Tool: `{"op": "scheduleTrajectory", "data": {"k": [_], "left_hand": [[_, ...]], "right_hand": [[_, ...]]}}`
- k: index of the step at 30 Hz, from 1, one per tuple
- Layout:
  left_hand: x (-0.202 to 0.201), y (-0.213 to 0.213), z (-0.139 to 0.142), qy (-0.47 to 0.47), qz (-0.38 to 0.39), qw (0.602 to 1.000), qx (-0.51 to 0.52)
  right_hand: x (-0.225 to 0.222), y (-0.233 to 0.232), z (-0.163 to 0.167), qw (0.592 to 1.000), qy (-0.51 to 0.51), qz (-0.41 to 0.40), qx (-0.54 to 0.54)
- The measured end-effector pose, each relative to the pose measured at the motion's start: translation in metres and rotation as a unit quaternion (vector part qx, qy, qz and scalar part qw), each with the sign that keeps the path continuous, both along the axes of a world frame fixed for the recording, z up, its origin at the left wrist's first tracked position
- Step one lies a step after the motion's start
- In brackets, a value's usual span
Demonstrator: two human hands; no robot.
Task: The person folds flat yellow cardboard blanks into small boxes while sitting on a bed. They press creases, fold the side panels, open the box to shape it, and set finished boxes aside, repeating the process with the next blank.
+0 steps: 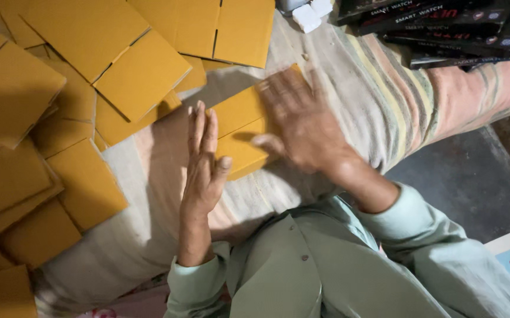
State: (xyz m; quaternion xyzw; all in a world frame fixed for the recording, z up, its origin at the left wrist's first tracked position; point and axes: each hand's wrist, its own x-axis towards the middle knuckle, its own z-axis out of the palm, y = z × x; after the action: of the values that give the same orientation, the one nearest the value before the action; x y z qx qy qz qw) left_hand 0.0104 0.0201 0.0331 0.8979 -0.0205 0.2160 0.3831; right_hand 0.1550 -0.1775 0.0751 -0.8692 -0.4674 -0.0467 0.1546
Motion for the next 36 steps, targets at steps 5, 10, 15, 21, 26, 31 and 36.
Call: {"op": "scheduleTrajectory", "data": {"k": [5, 10, 15, 21, 26, 31, 36], "left_hand": [[0.002, -0.001, -0.002, 0.002, -0.034, 0.988, -0.149], [0.0, 0.0, -0.005, 0.006, 0.0, 0.998, -0.068], [-0.001, 0.0, -0.005, 0.011, 0.001, 0.999, -0.038], [0.004, 0.0, -0.004, -0.012, -0.014, 0.993, -0.119], [0.01, -0.003, -0.002, -0.013, 0.024, 0.992, -0.121], [0.014, -0.006, 0.012, 0.079, 0.101, 0.992, 0.006], [0.032, -0.021, 0.029, 0.156, 0.147, 0.944, 0.253]], "right_hand": [[-0.031, 0.056, -0.008, 0.99, -0.017, 0.137, -0.035], [-0.012, 0.048, -0.009, 0.991, -0.023, 0.129, -0.036], [0.033, 0.0, -0.005, 0.999, -0.01, -0.015, -0.03], [0.036, -0.01, -0.019, 0.985, 0.139, -0.024, 0.097], [0.039, -0.015, -0.012, 0.967, 0.223, 0.027, 0.119], [0.03, -0.005, -0.015, 0.998, 0.048, 0.004, 0.049], [0.03, -0.005, -0.017, 0.996, 0.057, 0.012, 0.067]]}}
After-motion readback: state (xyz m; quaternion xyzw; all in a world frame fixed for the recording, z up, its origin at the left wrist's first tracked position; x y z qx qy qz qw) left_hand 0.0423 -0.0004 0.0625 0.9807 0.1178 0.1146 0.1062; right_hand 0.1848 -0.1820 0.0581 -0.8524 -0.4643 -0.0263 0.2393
